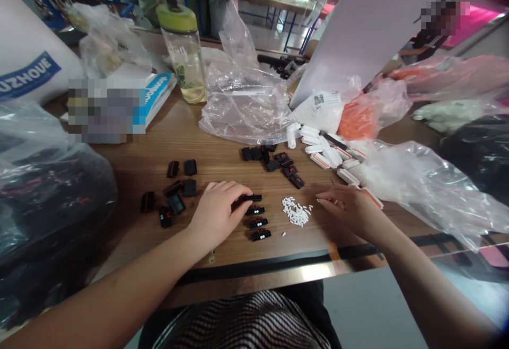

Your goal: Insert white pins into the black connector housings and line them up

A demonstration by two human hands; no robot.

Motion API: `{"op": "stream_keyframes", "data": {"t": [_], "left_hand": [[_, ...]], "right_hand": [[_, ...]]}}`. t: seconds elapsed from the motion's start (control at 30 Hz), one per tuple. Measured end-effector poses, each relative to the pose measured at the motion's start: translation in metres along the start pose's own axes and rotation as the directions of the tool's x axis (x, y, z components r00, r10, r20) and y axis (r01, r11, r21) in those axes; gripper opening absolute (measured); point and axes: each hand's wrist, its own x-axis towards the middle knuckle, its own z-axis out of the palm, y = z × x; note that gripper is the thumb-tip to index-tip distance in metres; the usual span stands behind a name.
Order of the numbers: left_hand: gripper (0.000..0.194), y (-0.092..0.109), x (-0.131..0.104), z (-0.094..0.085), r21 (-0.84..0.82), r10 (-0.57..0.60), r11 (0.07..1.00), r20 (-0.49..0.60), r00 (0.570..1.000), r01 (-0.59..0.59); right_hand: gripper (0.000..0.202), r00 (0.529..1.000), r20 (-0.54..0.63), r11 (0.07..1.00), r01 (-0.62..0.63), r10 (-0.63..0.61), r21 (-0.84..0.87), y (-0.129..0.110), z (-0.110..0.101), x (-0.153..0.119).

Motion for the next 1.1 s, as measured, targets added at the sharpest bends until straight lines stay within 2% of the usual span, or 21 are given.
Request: {"op": "stream_keyframes", "data": {"t": [0.23,0.3,0.37,0.47,0.53,0.6,0.7,1.1], "left_hand": [[0.008,0.0,0.0,-0.001,-0.021,0.002,1.0,0.002,1.0,-0.002],[0.008,0.0,0.0,-0.001,-0.026,-0.007,1.0,0.002,1.0,0.007],[0.009,0.0,0.0,0.0,-0.03,-0.02,0.999,-0.001,1.0,0.02],[0.009,0.001,-0.001,0.0,-0.041,-0.032,0.999,0.002,0.999,0.032],[0.009,0.001,0.0,0.0,-0.048,-0.035,0.998,0.006,0.999,0.035],[0.007,0.002,0.0,-0.001,-0.056,-0.035,0.998,0.009,0.999,0.035],[0.006,0.003,0.001,-0.002,-0.062,-0.032,0.998,0.009,0.999,0.033],[0.005,0.005,0.001,-0.004,-0.045,-0.044,0.998,0.032,0.999,0.045]], "right_hand": [[0.02,0.999,0.018,0.997,-0.031,0.033,-0.071,-0.005,-0.003,0.005],[0.019,0.998,0.007,0.998,-0.066,0.066,0.008,-0.016,-0.004,0.009],[0.018,0.997,-0.014,0.985,-0.068,0.071,0.158,-0.033,-0.004,0.017],[0.016,0.996,-0.064,0.925,0.082,-0.063,0.372,-0.065,0.002,0.035],[0.012,0.979,-0.105,0.888,0.204,-0.177,0.411,-0.086,0.009,0.047],[0.008,0.966,-0.12,0.879,0.259,-0.229,0.4,-0.101,0.017,0.057],[0.006,0.961,-0.107,0.895,0.277,-0.256,0.349,-0.112,0.025,0.065],[0.011,0.944,-0.118,0.909,0.328,-0.307,0.257,-0.115,0.031,0.069]]}}
